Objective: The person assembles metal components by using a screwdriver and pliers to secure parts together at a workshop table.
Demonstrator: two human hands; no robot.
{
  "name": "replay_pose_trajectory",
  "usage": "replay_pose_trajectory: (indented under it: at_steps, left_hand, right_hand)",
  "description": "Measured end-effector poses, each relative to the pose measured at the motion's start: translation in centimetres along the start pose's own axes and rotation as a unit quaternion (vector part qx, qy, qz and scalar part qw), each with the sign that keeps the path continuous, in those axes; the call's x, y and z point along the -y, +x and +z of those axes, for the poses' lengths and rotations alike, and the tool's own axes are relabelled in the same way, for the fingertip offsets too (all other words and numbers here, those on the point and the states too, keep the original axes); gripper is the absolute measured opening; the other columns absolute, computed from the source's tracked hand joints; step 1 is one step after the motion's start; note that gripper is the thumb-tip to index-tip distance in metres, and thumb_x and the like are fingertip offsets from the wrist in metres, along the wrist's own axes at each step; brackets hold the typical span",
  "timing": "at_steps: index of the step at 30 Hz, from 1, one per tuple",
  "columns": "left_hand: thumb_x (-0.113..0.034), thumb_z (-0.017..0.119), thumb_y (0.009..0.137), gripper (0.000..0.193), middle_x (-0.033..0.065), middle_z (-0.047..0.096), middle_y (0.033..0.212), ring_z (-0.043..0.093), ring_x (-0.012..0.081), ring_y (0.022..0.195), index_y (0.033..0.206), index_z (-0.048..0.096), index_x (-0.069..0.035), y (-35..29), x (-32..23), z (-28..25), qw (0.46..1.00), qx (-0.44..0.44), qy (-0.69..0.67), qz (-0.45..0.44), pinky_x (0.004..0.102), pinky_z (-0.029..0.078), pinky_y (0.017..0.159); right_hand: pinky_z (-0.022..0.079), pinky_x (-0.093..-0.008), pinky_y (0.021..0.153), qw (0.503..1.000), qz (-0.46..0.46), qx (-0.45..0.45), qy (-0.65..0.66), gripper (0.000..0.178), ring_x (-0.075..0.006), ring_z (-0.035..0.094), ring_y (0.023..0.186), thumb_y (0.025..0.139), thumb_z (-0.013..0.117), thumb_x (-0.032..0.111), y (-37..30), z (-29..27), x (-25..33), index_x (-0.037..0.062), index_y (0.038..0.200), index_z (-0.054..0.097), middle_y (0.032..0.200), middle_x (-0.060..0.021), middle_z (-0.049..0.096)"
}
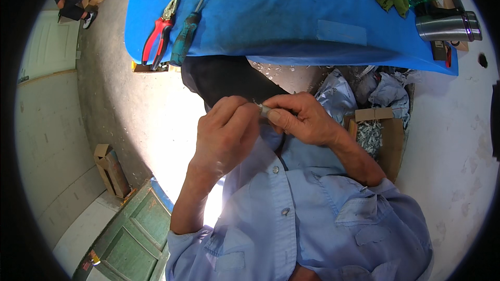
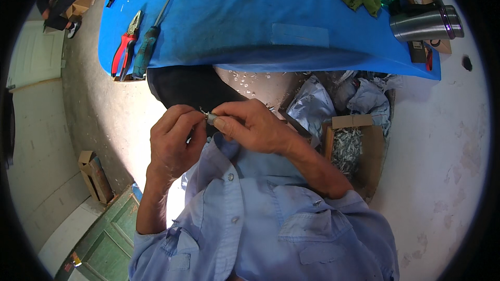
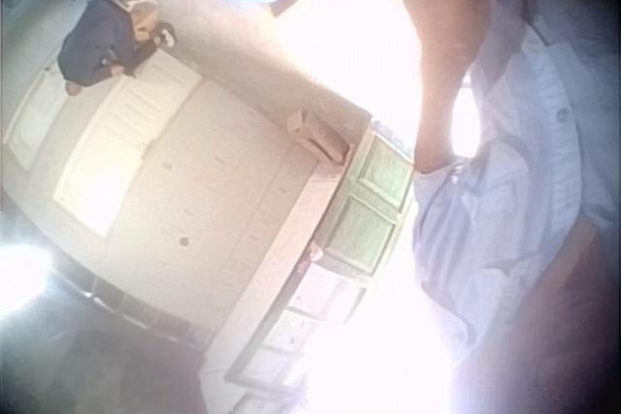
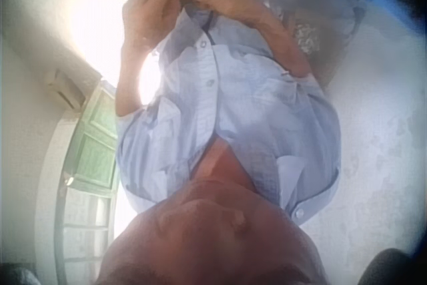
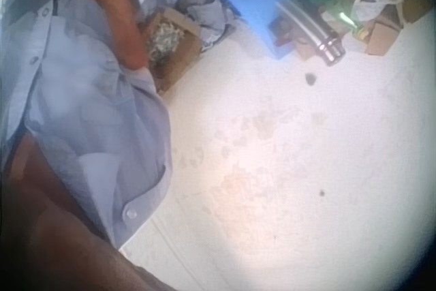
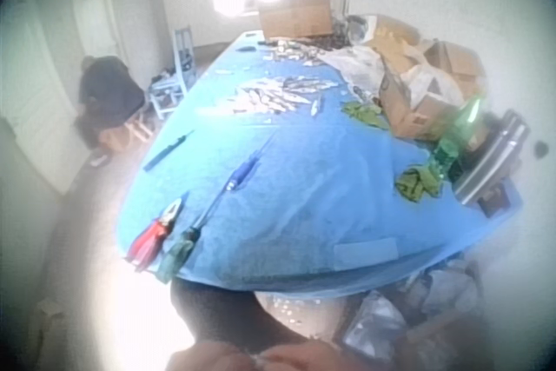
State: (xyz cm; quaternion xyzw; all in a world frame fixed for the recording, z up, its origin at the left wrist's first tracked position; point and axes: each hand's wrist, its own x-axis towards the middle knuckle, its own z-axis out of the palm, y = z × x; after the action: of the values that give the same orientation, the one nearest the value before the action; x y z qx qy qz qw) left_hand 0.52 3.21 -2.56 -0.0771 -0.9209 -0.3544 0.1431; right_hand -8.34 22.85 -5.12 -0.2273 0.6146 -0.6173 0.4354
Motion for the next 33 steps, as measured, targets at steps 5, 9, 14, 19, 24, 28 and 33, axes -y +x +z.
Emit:
replay_pose_trajectory:
  at_steps: [5,9,14,19,24,28,33]
  left_hand:
    - [0.011,0.073,0.077,0.019,0.0118,0.066,0.087,0.065,0.0199,0.065,0.092,0.067,0.001,-0.2,-0.4,0.5,0.999,-0.036,-0.014,-0.036,0.0299,0.052,0.054]
    - [0.010,0.073,0.080,0.016,0.0111,0.065,0.086,0.060,0.0141,0.059,0.091,0.066,0.001,-0.4,-1.6,-0.3,0.997,-0.033,-0.031,-0.054,0.0263,0.046,0.048]
    - [0.009,0.073,0.083,0.015,0.0114,0.065,0.088,0.059,0.0127,0.057,0.094,0.066,0.001,-0.3,-0.9,0.7,0.994,-0.100,0.012,-0.028,0.0256,0.044,0.047]
    - [0.009,0.072,0.085,0.014,0.0112,0.065,0.089,0.058,0.0104,0.056,0.095,0.065,0.002,-0.7,-1.2,1.1,0.990,-0.131,0.028,-0.045,0.0247,0.042,0.045]
    - [0.008,0.071,0.088,0.011,0.0109,0.064,0.086,0.055,0.0090,0.055,0.093,0.064,0.001,-0.7,-1.8,1.6,0.982,-0.164,-0.015,-0.091,0.0235,0.041,0.047]
    - [0.005,0.067,0.092,0.006,0.0057,0.061,0.080,0.052,0.0061,0.058,0.092,0.063,0.001,-0.9,-0.8,1.4,0.970,-0.194,-0.045,-0.138,0.0227,0.039,0.048]
    - [0.000,0.064,0.098,0.005,0.0021,0.061,0.076,0.053,0.0037,0.064,0.094,0.065,0.003,-1.3,3.3,-2.2,0.941,-0.209,-0.032,-0.263,0.0204,0.042,0.052]
  right_hand:
    - [0.049,-0.0273,0.063,0.994,-0.096,-0.034,-0.047,0.025,-0.0089,0.060,0.070,0.103,0.062,0.019,-0.3,0.6,-1.4,-0.0013,0.115,0.070,0.074,-0.0036,0.065]
    - [0.050,-0.0273,0.066,0.992,-0.116,-0.048,-0.019,0.028,-0.0095,0.062,0.074,0.104,0.062,0.019,-0.5,1.1,-1.4,-0.0024,0.121,0.067,0.080,-0.0041,0.067]
    - [0.052,-0.0267,0.071,0.993,-0.068,-0.037,0.085,0.029,-0.0101,0.063,0.079,0.106,0.059,0.019,-0.2,1.7,-1.6,-0.0029,0.125,0.064,0.086,-0.0046,0.068]
    - [0.055,-0.0277,0.075,0.985,-0.077,-0.050,0.146,0.032,-0.0108,0.064,0.084,0.109,0.057,0.020,-0.5,2.7,-1.9,-0.0031,0.129,0.063,0.095,-0.0057,0.069]
    - [0.057,-0.0289,0.077,0.983,-0.081,-0.055,0.157,0.034,-0.0110,0.065,0.085,0.109,0.056,0.020,-0.7,3.0,-1.9,-0.0032,0.134,0.062,0.100,-0.0062,0.070]
    - [0.057,-0.0287,0.077,0.974,-0.100,-0.070,0.189,0.033,-0.0108,0.065,0.085,0.109,0.055,0.018,-1.1,3.1,-2.5,-0.0032,0.133,0.062,0.100,-0.0068,0.070]
    - [0.056,-0.0280,0.081,0.973,-0.112,-0.091,0.178,0.029,-0.0103,0.065,0.088,0.106,0.058,0.010,-1.9,0.7,-2.9,-0.0030,0.131,0.062,0.102,-0.0073,0.070]
